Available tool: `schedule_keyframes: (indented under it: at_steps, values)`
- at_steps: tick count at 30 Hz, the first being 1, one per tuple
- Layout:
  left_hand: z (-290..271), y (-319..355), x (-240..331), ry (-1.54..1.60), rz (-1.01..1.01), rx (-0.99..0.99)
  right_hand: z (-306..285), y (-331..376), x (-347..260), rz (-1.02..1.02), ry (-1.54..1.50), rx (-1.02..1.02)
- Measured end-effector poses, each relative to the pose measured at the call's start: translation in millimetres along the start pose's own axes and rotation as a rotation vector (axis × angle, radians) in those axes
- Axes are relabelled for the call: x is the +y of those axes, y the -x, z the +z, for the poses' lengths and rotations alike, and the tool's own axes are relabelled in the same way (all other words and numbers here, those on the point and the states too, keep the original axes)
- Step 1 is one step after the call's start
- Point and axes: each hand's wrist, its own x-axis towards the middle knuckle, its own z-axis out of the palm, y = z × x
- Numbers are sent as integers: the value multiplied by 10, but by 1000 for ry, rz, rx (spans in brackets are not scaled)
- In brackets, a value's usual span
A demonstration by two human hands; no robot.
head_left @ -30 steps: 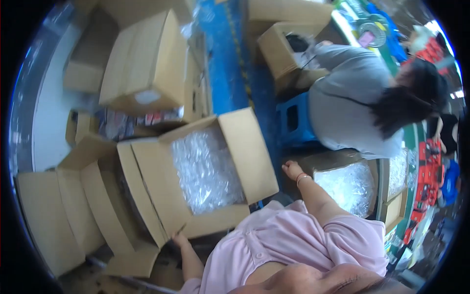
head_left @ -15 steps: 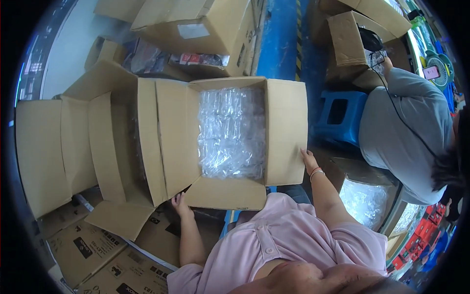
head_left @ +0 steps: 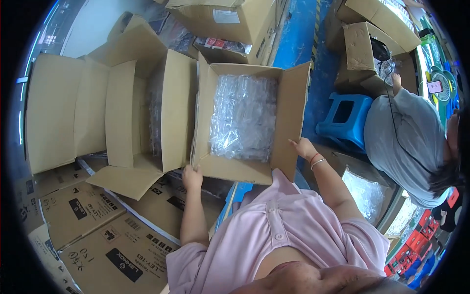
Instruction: Packing glass vials into cardboard boxes with protective padding.
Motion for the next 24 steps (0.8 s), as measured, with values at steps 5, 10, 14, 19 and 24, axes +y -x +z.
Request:
schedule_keyframes:
  at_steps: [5, 10, 14, 19, 24]
  values:
    - [-191, -436, 479, -226, 9, -87, 65, -13, 148, 75, -9, 65]
    - [78, -871, 636, -513, 43, -433, -150, -54, -7, 96, 61, 59]
    - [360, -852, 990, -641, 220, -467, -146, -425, 292, 36, 51, 61]
    - [55, -934, 750, -550, 272, -432, -289, -442, 153, -197, 134, 10]
    - [-1194, -928, 1439, -383, 207, -585, -1043, -390, 126, -716, 611, 307]
